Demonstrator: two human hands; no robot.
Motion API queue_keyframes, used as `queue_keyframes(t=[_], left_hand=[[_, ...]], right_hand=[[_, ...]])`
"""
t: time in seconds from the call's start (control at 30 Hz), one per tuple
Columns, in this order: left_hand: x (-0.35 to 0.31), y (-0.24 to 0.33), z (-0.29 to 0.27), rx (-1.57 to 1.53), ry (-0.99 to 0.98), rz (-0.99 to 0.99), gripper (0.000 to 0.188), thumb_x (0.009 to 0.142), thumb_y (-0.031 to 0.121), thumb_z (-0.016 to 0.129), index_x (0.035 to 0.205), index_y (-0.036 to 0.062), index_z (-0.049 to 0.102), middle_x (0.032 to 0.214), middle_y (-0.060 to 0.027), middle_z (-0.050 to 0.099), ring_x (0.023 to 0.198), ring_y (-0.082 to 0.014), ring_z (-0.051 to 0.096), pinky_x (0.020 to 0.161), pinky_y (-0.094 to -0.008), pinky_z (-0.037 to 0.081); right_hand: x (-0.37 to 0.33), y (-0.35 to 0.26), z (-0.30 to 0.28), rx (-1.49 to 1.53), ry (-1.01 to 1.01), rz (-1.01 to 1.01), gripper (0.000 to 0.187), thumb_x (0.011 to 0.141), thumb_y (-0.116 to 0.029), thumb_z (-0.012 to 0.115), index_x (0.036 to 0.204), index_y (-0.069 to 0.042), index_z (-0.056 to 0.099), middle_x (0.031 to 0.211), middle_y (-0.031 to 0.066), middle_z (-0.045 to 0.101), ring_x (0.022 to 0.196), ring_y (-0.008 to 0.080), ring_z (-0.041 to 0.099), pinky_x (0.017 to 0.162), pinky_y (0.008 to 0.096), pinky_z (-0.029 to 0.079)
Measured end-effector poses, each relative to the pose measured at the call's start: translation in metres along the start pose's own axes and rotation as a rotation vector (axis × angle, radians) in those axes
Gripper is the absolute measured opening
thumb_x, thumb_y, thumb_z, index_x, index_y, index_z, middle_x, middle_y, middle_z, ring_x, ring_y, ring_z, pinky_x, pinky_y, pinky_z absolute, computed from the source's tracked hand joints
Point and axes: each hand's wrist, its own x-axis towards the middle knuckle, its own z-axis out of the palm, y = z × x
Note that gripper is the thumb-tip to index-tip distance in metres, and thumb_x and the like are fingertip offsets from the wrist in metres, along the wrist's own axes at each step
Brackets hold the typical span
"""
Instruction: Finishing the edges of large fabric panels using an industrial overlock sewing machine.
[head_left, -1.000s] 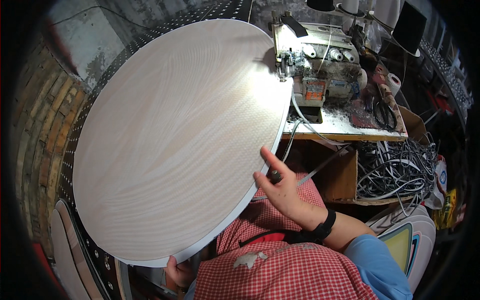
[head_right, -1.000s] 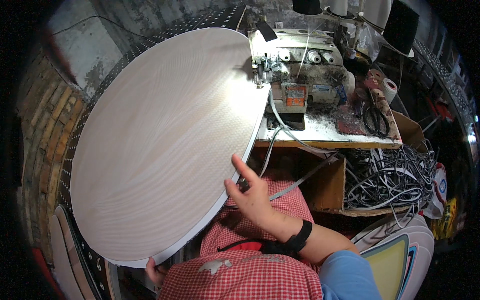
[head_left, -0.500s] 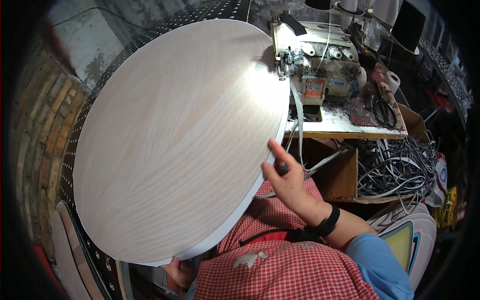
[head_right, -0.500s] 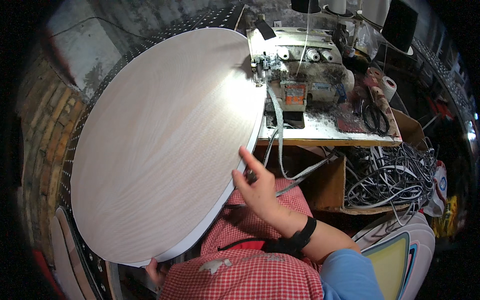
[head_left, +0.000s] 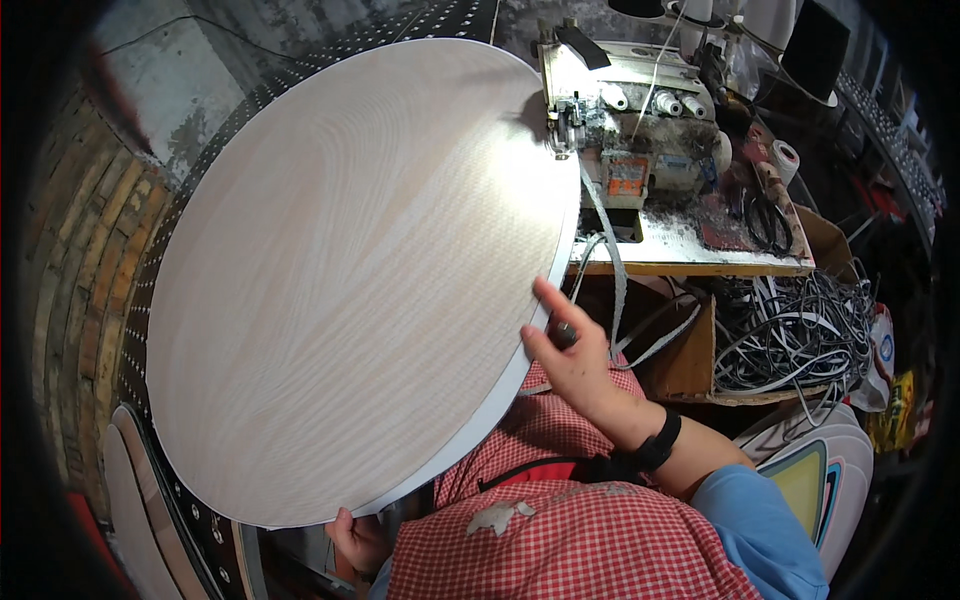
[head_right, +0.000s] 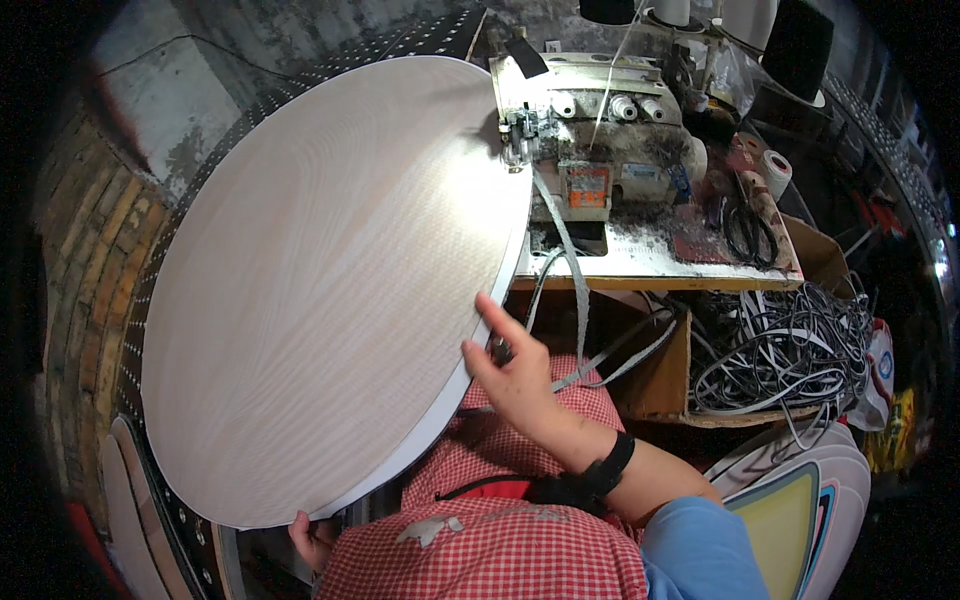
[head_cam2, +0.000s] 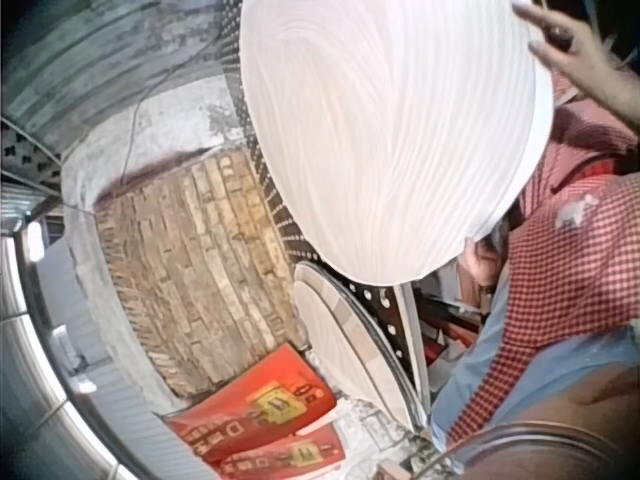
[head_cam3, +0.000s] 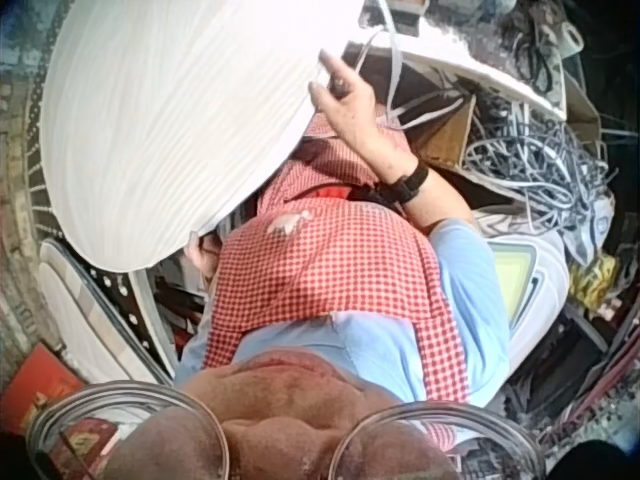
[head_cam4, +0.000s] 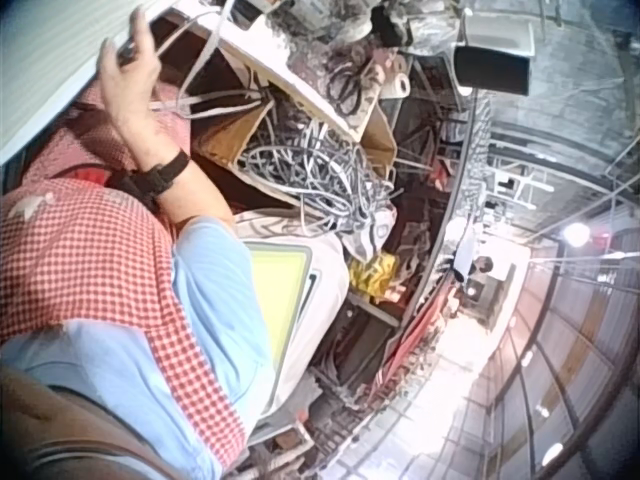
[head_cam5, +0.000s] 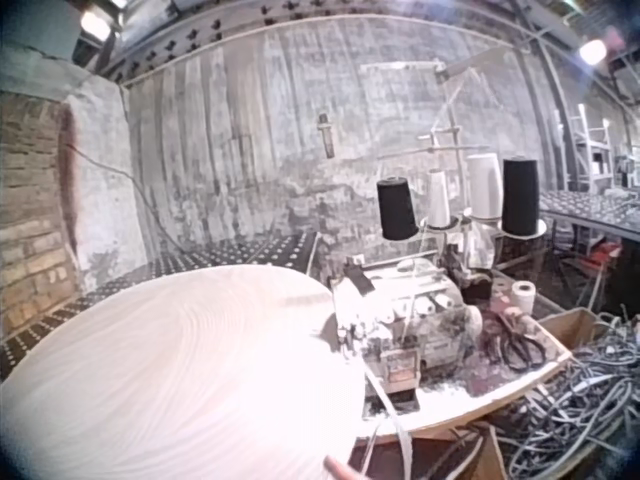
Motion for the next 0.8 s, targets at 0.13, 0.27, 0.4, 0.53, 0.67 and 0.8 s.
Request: queue_keyframes(t=[0.13,0.27,0.4,0.53,0.67,0.8], left_hand=[[0.006,0.016,0.019,-0.405,0.041,0.06,0.057,0.088,0.027,0.041,0.134,-0.0042,0.028,0.136,-0.0199,0.035,0.121,-0.0279,0.04,0.101,-0.0451,0.033],[0.015,0.002,-0.005,-0.253,0.006,0.11,0.059,0.088,0.028,0.041,0.134,-0.0055,0.028,0.137,-0.0183,0.035,0.123,-0.0277,0.038,0.101,-0.0443,0.033],[0.01,-0.006,-0.015,0.066,-0.068,0.05,0.06,0.087,0.029,0.043,0.134,-0.0058,0.029,0.136,-0.0187,0.036,0.124,-0.0284,0.037,0.1,-0.0436,0.033],[0.002,0.015,0.038,-0.37,0.125,0.076,0.062,0.085,0.029,0.045,0.133,-0.0062,0.029,0.134,-0.0203,0.037,0.122,-0.0304,0.038,0.099,-0.0441,0.034],[0.01,0.008,0.012,-0.269,0.089,0.119,0.063,0.085,0.03,0.044,0.135,-0.0054,0.027,0.136,-0.0207,0.035,0.122,-0.0313,0.038,0.099,-0.0453,0.033],[0.015,-0.011,-0.018,0.339,-0.044,0.171,0.065,0.085,0.031,0.044,0.136,-0.0054,0.025,0.136,-0.0213,0.034,0.122,-0.0314,0.039,0.099,-0.0451,0.034]], right_hand=[[0.019,-0.005,-0.007,0.104,0.075,0.078,0.051,0.083,-0.004,0.059,0.131,0.0,0.043,0.088,-0.0005,0.052,0.072,0.0024,0.045,0.061,0.0163,0.041],[0.016,-0.007,-0.005,0.018,0.113,-0.003,0.053,0.082,-0.006,0.061,0.131,0.0,0.043,0.106,0.0091,0.057,0.092,0.0122,0.055,0.079,0.023,0.045],[-0.005,0.001,0.001,-0.049,-0.007,-0.088,0.054,0.08,-0.006,0.062,0.13,0.001,0.043,0.122,0.0179,0.054,0.112,0.0196,0.052,0.094,0.0291,0.04],[0.01,-0.009,-0.004,0.051,0.063,0.034,0.053,0.082,-0.004,0.06,0.131,0.001,0.042,0.115,0.0131,0.057,0.097,0.0126,0.056,0.083,0.0256,0.046],[0.009,-0.009,-0.001,0.051,0.071,0.014,0.054,0.081,-0.005,0.063,0.131,0.001,0.042,0.119,0.0157,0.055,0.104,0.0158,0.054,0.087,0.027,0.045],[-0.01,-0.001,0.006,-0.05,-0.044,-0.084,0.055,0.079,-0.006,0.065,0.129,0.002,0.044,0.122,0.0176,0.054,0.11,0.0197,0.053,0.091,0.0281,0.043]])
